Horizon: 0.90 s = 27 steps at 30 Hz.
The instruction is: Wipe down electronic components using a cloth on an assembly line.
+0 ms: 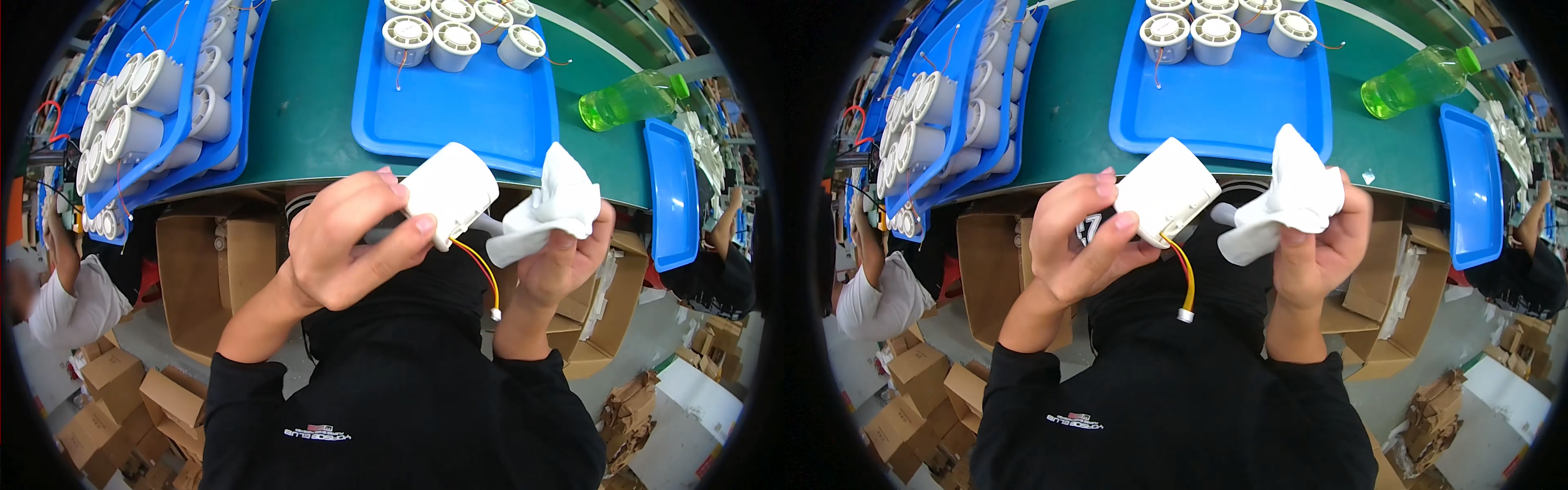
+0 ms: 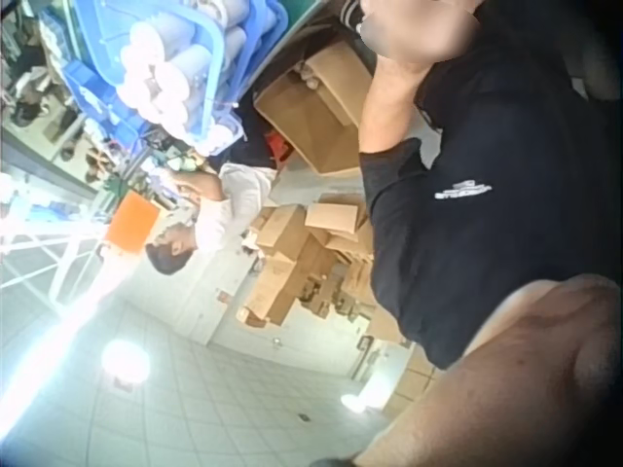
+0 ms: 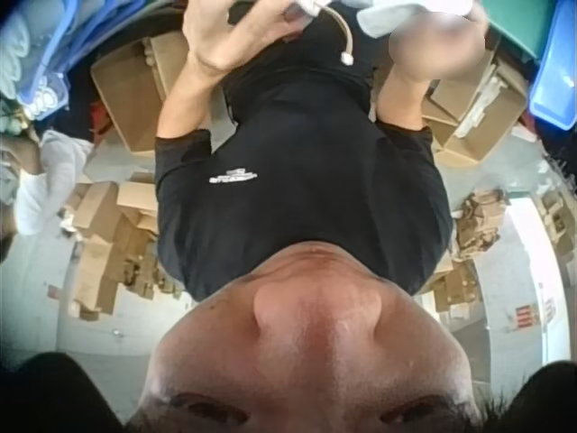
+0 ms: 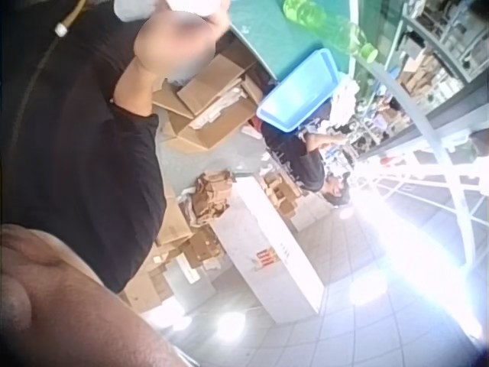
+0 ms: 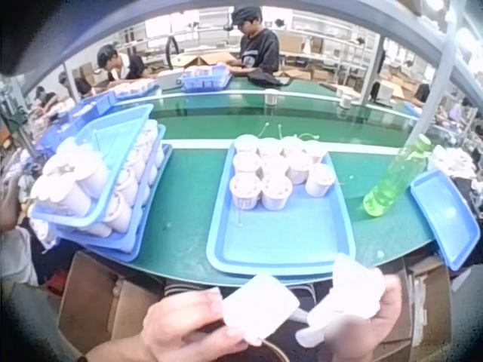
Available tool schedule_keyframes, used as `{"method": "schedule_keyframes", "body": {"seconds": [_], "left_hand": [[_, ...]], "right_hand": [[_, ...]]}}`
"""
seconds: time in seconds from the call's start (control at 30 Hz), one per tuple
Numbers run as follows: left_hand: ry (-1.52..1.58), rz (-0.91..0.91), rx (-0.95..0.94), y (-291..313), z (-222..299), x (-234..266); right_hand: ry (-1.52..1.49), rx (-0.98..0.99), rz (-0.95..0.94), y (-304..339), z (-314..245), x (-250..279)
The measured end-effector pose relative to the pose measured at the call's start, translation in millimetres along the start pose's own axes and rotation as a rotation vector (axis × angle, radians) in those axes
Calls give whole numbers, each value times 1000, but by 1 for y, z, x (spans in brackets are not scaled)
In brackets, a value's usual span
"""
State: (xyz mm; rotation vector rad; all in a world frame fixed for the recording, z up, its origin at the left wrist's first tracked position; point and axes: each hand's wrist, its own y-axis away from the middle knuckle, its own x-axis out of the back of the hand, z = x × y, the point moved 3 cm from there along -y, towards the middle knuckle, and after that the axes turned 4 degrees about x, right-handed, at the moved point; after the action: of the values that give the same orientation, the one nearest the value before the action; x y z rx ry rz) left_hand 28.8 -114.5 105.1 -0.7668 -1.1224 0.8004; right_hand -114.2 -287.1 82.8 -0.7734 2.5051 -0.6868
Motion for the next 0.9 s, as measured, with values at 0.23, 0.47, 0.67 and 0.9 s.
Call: {"method": "schedule_keyframes", "body": {"seconds": [0.23,0.47,0.67,0.9], "left_hand": [[-107,38,-271,-4,3,-3],[-68,-8,-277,-6,5,-10],[-192,-116,-231,-15,-10,-19],[4,-365,48,-65,-33,-57]], "right_hand": [[92,232,-43,-6,-7,19],[329,411,-573,-21,-38,-31],[676,419,-577,-42,-16,-34],[761,50,-210,-52,7,24]]}}
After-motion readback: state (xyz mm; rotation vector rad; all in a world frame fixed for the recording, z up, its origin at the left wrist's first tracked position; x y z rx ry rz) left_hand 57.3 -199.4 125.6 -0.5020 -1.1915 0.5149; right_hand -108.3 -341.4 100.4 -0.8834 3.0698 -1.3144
